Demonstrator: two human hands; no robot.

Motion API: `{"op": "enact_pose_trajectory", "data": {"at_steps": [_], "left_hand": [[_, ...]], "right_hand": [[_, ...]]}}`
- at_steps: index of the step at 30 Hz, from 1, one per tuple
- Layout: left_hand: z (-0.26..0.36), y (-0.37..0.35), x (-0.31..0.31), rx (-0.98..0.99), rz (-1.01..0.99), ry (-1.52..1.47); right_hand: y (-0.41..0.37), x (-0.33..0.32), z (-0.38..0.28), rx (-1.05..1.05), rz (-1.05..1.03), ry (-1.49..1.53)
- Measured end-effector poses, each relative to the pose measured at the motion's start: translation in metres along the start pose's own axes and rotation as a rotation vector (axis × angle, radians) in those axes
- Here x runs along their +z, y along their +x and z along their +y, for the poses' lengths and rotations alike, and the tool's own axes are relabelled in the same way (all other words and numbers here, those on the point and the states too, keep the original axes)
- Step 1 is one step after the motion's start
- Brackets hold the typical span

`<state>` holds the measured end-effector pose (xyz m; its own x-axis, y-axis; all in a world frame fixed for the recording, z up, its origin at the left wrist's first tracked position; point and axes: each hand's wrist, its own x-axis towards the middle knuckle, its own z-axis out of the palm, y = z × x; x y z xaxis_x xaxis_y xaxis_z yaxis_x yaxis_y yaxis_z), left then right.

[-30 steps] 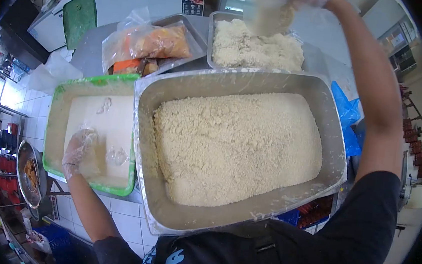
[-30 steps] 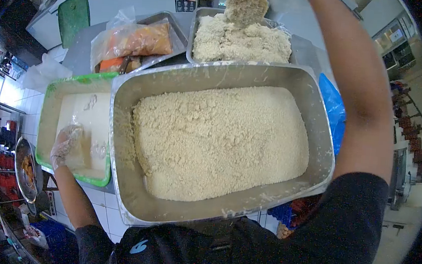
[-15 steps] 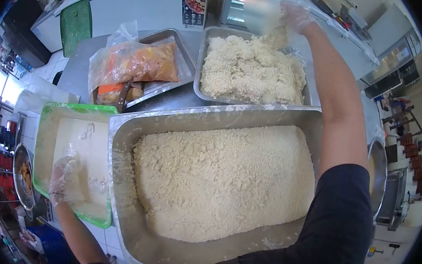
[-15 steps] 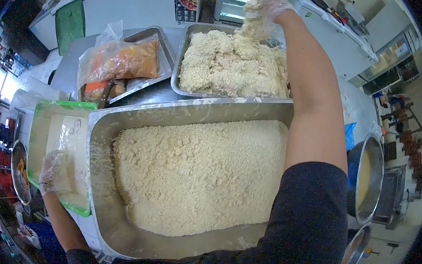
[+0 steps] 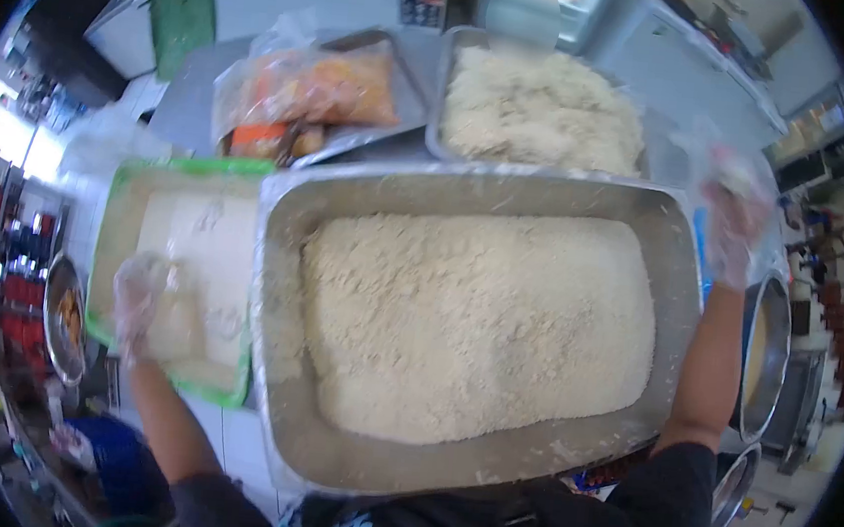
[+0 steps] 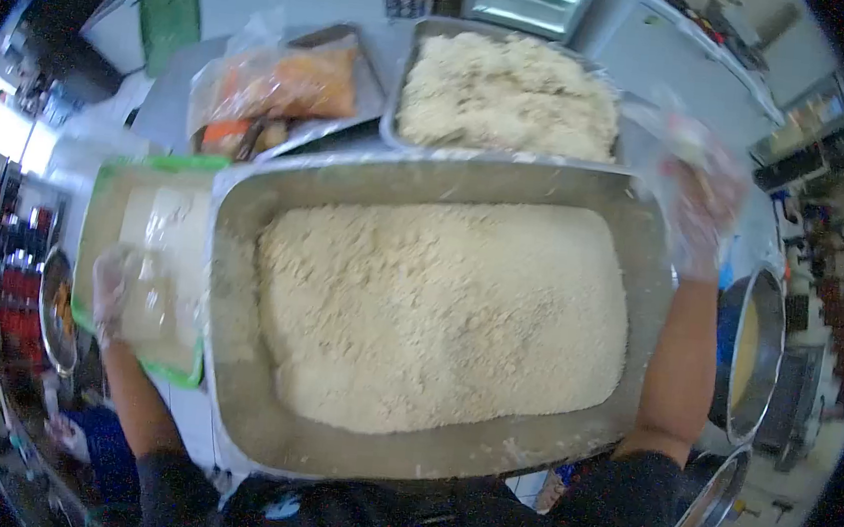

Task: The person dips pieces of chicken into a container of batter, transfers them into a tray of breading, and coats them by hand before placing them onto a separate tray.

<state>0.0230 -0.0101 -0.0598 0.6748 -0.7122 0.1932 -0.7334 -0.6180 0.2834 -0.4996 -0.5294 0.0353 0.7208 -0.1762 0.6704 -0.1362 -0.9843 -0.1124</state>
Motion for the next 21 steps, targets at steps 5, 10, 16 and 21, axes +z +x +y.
{"op": "enact_pose_trajectory", "data": {"at_steps": [5,10,16,21], "left_hand": [[0.016,0.002,-0.020,-0.027,-0.086,-0.305],[0.013,0.010,-0.045,-0.081,-0.365,0.106],[0.000,0.024,-0.039,-0.106,-0.560,0.399],[-0.048,0.053,0.003,0.071,-0.441,0.311]], "right_hand": [[-0.004,0.010,-0.150,0.012,-0.210,-0.090],[0.013,0.017,-0.222,-0.152,-0.355,-0.189],[0.020,0.009,-0.258,0.520,-0.803,-0.597],[-0.001,0.002,-0.242,0.666,-0.519,-0.366]]}}
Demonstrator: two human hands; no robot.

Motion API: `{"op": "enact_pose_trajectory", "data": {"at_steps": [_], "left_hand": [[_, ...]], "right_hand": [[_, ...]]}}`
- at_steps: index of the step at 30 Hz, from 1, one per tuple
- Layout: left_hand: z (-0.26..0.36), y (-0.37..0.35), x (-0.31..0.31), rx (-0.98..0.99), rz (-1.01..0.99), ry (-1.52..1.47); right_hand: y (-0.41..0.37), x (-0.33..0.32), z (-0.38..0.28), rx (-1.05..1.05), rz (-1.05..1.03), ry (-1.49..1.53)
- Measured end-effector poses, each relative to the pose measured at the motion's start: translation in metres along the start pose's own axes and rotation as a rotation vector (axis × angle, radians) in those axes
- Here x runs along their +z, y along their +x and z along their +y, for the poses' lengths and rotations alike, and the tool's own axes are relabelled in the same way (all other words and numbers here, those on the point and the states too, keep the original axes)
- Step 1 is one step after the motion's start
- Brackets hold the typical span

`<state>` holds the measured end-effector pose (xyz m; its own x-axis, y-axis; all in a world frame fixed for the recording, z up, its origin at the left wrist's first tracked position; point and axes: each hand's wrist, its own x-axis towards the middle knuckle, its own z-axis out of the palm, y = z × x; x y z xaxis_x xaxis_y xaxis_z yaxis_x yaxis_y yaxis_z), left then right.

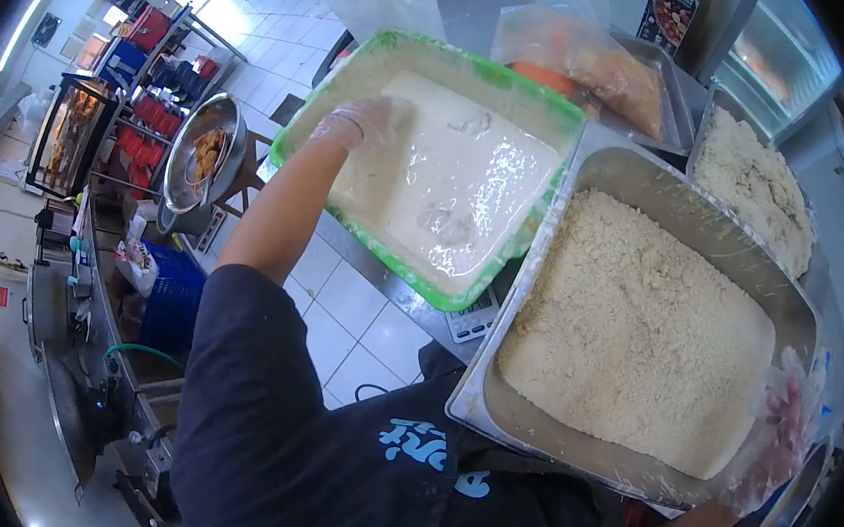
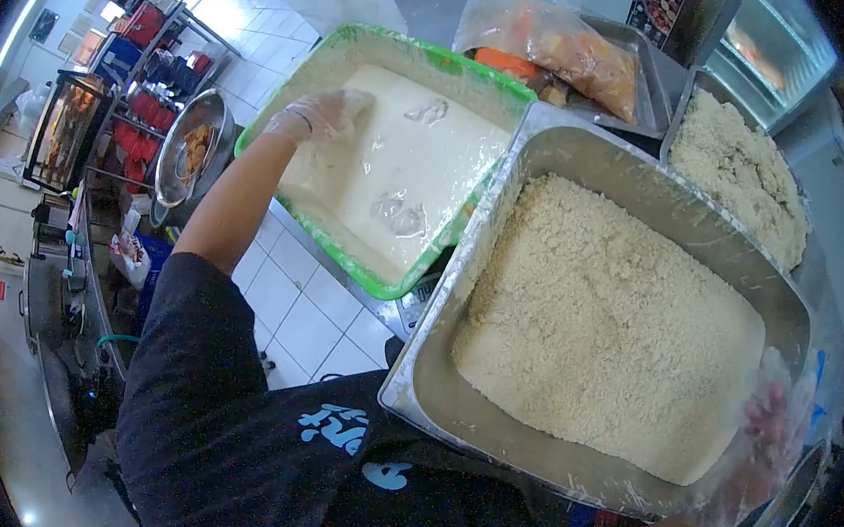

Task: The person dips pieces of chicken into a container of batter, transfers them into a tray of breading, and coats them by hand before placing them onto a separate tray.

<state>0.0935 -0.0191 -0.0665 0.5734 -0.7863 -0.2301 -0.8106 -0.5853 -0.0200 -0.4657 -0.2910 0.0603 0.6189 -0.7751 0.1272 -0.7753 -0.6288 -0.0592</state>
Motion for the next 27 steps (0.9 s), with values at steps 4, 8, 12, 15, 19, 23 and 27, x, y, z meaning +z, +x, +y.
{"op": "enact_pose_trajectory", "data": {"at_steps": [4,8,12,15,19,23,27], "left_hand": [[0.033,0.000,-0.027,-0.220,-0.277,-0.116],[0.002,0.009,-0.013,-0.069,-0.330,0.070],[-0.001,-0.009,-0.064,0.206,-0.201,0.007],[0.009,-0.026,-0.108,0.109,-0.132,0.062],[0.001,-0.036,-0.124,0.064,0.009,-0.097],[0.012,-0.042,-0.119,0.124,-0.004,-0.391],[0.055,-0.070,-0.126,0.185,-0.129,-0.275]], "right_hand": [[0.004,0.003,0.017,0.027,0.134,0.326],[0.009,0.013,0.019,0.131,0.204,0.528],[0.020,0.017,0.027,0.352,0.218,0.709],[0.026,0.026,0.036,0.490,0.193,0.929],[0.032,0.060,0.096,0.087,0.316,1.015],[0.033,0.066,0.091,-0.111,0.351,0.676],[0.037,0.035,0.041,-0.052,0.230,0.679]]}}
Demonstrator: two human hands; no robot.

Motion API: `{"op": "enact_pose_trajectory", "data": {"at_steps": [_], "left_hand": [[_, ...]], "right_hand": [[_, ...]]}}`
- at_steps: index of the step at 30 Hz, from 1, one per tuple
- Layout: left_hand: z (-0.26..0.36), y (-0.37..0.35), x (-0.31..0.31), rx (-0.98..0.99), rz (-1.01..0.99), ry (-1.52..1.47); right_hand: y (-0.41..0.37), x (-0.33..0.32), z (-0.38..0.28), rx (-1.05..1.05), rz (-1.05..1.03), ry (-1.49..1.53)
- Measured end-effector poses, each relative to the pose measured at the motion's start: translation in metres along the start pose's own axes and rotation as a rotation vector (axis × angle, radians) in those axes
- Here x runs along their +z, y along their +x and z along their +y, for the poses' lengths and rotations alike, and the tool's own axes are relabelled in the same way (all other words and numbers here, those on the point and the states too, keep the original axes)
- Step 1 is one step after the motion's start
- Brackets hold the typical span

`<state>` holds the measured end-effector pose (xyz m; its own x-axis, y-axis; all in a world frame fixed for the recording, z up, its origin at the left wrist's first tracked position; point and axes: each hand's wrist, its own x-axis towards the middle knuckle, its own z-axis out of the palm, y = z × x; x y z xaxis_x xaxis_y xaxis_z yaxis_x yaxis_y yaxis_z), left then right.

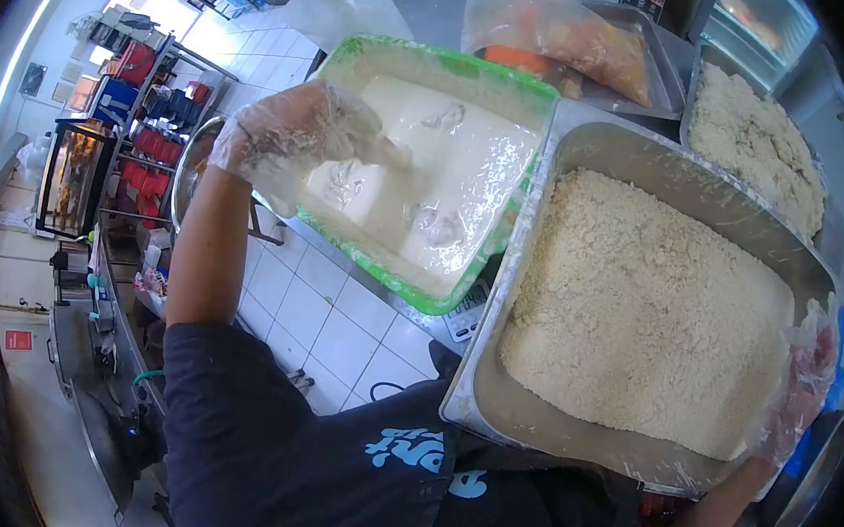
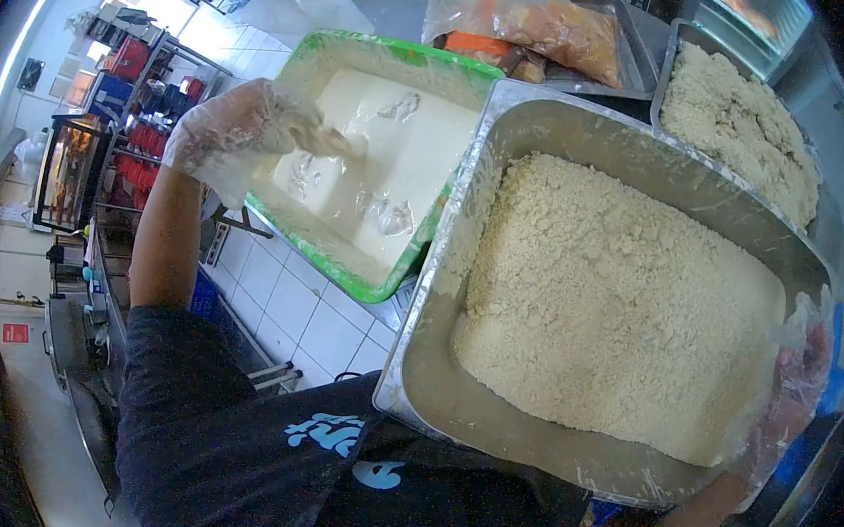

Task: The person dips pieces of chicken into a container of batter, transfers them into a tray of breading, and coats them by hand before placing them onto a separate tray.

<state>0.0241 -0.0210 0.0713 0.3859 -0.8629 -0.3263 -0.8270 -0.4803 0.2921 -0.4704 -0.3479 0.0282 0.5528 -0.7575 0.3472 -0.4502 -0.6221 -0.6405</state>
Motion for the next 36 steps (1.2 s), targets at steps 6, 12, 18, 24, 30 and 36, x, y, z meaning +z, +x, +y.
{"op": "enact_pose_trajectory", "data": {"at_steps": [6,12,18,24,30,36], "left_hand": [[-0.006,0.015,0.000,0.262,-0.137,0.902],[-0.012,0.065,0.077,-0.024,-0.158,0.296],[-0.031,0.074,0.080,-0.038,-0.154,0.106],[-0.093,0.062,0.049,0.255,0.325,0.124],[-0.053,0.058,0.060,0.128,0.027,0.372],[-0.029,0.055,0.076,0.065,0.072,0.183]], "right_hand": [[0.003,-0.016,0.038,0.144,-0.444,1.081],[-0.008,-0.003,-0.018,0.048,-0.119,0.268],[-0.012,-0.005,-0.027,0.165,-0.149,0.203],[-0.011,-0.002,-0.032,-0.068,-0.167,0.005],[-0.012,0.017,-0.057,-0.079,-0.116,-0.281],[-0.012,0.020,-0.042,-0.432,-0.220,-0.438]]}}
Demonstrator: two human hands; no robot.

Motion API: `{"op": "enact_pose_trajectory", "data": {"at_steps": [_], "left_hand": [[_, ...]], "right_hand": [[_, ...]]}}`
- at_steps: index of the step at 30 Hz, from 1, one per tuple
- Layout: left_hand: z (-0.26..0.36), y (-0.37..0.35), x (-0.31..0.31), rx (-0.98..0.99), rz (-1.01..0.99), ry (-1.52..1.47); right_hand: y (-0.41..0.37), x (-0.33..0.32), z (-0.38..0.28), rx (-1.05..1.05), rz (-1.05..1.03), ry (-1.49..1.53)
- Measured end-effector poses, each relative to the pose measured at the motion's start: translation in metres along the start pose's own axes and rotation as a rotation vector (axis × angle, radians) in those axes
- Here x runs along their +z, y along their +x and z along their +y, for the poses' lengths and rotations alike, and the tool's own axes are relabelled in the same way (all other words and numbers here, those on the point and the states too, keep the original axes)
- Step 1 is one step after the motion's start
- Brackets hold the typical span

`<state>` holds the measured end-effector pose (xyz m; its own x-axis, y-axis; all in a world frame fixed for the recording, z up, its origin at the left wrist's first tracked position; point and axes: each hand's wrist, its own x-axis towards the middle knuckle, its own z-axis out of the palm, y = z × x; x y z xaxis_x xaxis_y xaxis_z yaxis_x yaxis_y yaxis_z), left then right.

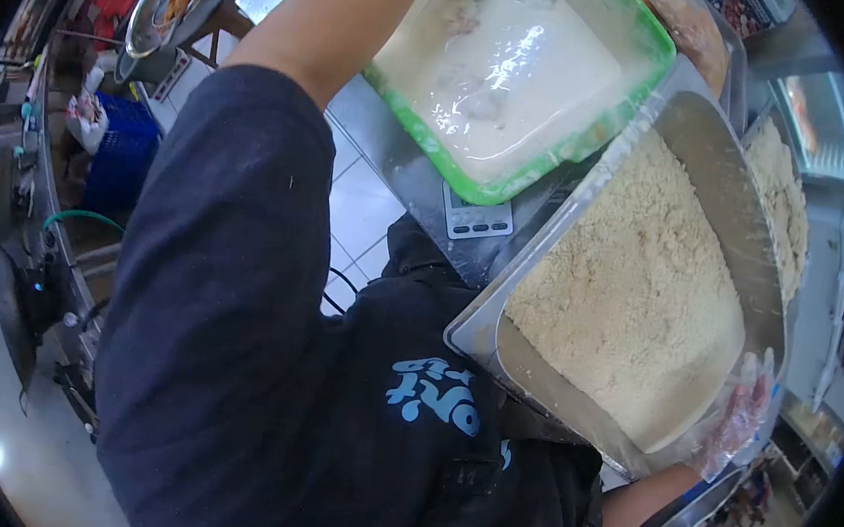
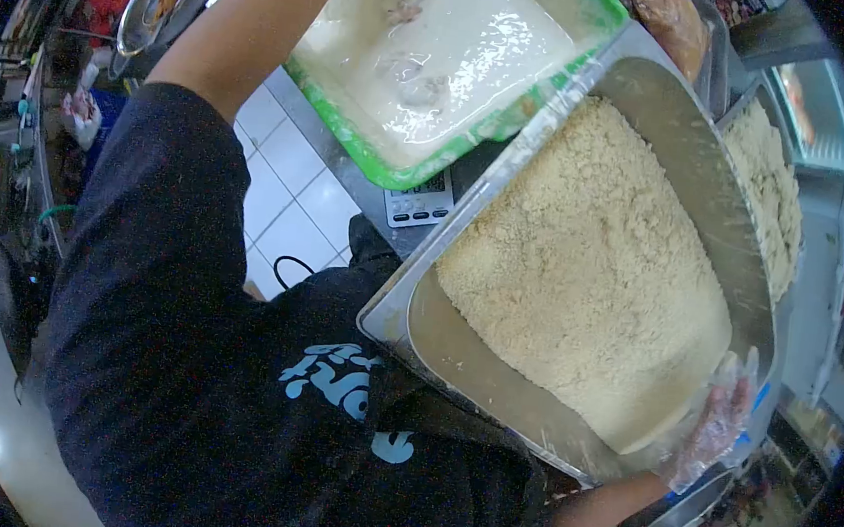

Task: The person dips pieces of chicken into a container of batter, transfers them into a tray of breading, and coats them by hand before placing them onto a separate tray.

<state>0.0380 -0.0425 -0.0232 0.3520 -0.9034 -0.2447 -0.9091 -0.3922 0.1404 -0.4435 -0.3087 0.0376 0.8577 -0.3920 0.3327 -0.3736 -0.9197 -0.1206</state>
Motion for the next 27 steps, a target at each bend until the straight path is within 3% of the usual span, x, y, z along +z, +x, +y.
{"op": "enact_pose_trajectory", "data": {"at_steps": [3,7,10,13,16,19,22,25,27], "left_hand": [[0.003,0.000,0.003,-0.007,0.005,-0.048],[0.005,0.001,0.001,-0.003,0.003,-0.070],[0.005,-0.001,0.000,-0.002,-0.003,-0.077],[0.006,0.000,-0.001,0.000,-0.014,-0.077],[0.008,-0.002,-0.001,-0.001,-0.022,-0.078],[0.011,-0.003,-0.002,-0.003,-0.028,-0.072],[0.011,-0.003,-0.003,-0.005,-0.030,-0.064],[0.007,-0.001,-0.006,-0.011,-0.030,-0.057],[-0.004,-0.004,-0.013,-0.017,-0.010,-0.057]], "right_hand": [[0.001,0.005,0.005,-0.065,-0.010,0.013],[0.000,0.010,0.011,0.030,-0.005,0.236],[0.002,0.009,-0.003,0.288,-0.028,0.290],[0.002,0.008,0.003,0.104,-0.065,0.099],[0.004,0.009,-0.009,0.277,-0.036,0.300],[0.009,0.006,-0.024,0.406,-0.048,0.284],[0.001,0.005,0.009,-0.005,-0.124,-0.002],[0.013,0.000,-0.036,0.528,-0.037,0.298],[0.015,-0.005,-0.036,0.513,-0.064,0.270]]}}
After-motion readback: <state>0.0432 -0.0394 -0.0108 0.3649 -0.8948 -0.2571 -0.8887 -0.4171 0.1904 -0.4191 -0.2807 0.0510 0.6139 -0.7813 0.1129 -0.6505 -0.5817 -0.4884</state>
